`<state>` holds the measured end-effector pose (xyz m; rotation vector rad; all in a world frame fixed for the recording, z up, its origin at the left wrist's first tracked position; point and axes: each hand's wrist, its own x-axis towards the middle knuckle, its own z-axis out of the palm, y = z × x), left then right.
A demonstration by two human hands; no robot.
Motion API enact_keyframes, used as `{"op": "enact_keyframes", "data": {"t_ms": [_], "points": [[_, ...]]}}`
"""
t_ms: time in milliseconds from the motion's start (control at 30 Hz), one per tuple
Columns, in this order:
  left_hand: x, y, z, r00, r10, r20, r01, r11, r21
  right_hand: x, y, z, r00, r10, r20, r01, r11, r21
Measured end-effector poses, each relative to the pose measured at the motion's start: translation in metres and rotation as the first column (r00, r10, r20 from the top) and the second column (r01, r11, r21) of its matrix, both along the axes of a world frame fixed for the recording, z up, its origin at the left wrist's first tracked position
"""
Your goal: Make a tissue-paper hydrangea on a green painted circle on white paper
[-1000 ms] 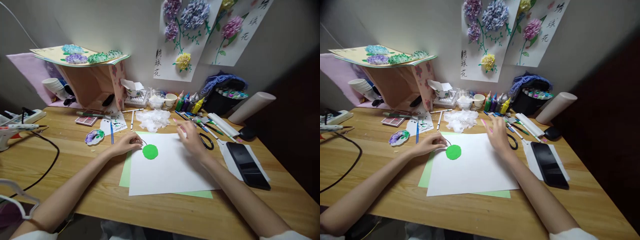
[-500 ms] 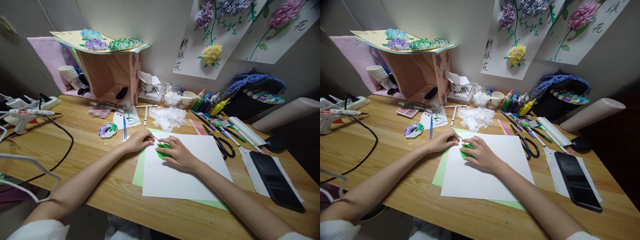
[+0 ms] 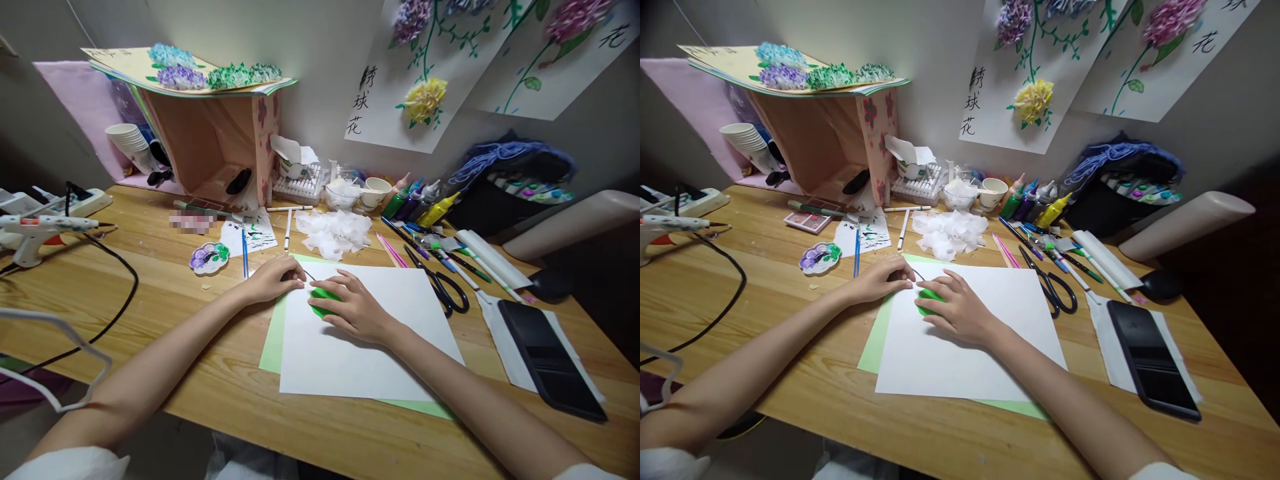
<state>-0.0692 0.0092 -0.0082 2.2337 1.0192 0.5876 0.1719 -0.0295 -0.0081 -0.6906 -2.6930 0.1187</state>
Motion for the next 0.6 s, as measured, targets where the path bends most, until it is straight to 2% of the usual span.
{"op": "enact_keyframes", "data": {"t_ms": [200, 433, 600], "points": [[0.0003, 0.0000, 0.0004, 1.000, -0.001, -0.007, 0.001, 1.000, -0.017, 0.0010, -0.0016, 0.0009, 0.998, 0.056, 0.014, -0.056, 0.998, -0.001], [-0.0002, 0.0013, -0.0010, 1.000, -0.013, -0.007, 0.013, 1.000, -0.013, 0.0002, -0.0011, -0.0019, 0.999, -0.020, 0.044, 0.020, 1.000, -0.003], [-0.0009, 0.0020, -0.0023, 1.000, -0.016, 0.003, 0.016, 1.000, -0.009, 0.0014, -0.0013, -0.0024, 0.999, -0.023, 0.034, 0.022, 1.000, 0.009]]}}
